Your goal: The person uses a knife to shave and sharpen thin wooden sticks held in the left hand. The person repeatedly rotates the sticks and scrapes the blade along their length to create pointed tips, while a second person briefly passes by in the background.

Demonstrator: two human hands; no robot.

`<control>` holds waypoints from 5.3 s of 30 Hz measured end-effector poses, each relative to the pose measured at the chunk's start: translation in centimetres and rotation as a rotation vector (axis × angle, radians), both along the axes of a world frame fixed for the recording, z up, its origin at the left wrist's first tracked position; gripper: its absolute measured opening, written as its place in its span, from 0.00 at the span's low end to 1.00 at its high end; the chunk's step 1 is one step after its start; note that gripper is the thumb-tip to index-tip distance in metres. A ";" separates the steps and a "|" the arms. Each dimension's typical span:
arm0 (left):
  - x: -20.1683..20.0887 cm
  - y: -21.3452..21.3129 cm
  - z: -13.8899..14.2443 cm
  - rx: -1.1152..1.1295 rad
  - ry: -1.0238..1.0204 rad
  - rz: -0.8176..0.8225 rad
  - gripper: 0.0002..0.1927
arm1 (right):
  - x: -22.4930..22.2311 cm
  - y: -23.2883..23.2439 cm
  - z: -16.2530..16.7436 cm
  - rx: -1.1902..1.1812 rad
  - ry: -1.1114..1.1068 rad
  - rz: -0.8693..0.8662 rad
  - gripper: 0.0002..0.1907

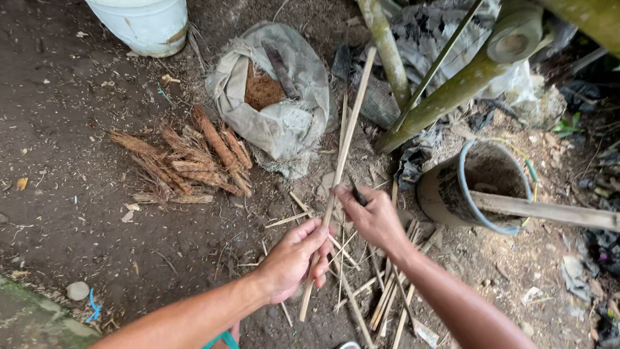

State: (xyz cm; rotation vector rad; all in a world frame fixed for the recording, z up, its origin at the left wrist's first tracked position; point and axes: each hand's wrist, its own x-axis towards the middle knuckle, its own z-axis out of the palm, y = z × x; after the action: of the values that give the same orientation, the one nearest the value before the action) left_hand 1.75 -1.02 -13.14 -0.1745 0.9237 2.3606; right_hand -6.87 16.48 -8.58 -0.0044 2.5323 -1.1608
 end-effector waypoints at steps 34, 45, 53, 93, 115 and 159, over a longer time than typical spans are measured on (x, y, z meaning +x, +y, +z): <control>3.2 2.2 -1.4 -0.125 -0.327 -0.083 0.19 | 0.4 4.1 -8.8 0.787 0.282 0.323 0.13; 3.3 2.3 -1.9 -0.121 -0.316 -0.045 0.19 | -2.1 4.7 -10.2 0.836 0.246 0.324 0.14; 4.2 2.1 -3.4 -0.108 -0.330 -0.082 0.17 | -4.5 6.8 -13.0 0.922 0.174 0.239 0.15; 6.4 -0.2 -7.1 -0.378 -0.131 -0.025 0.19 | 6.8 0.2 -13.0 0.627 0.352 0.503 0.10; 6.4 1.7 -6.2 -0.369 -0.225 -0.071 0.21 | -1.4 5.9 -15.3 0.865 0.102 0.269 0.13; 6.6 1.5 -11.7 -0.542 -0.140 0.013 0.24 | -0.1 12.3 -13.3 0.383 0.474 -0.014 0.14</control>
State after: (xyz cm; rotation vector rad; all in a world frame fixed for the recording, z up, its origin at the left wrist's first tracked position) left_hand 8.33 0.52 -24.86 -0.5499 1.4717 2.0255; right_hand -6.94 28.74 -21.85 -0.1860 3.1397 -0.7215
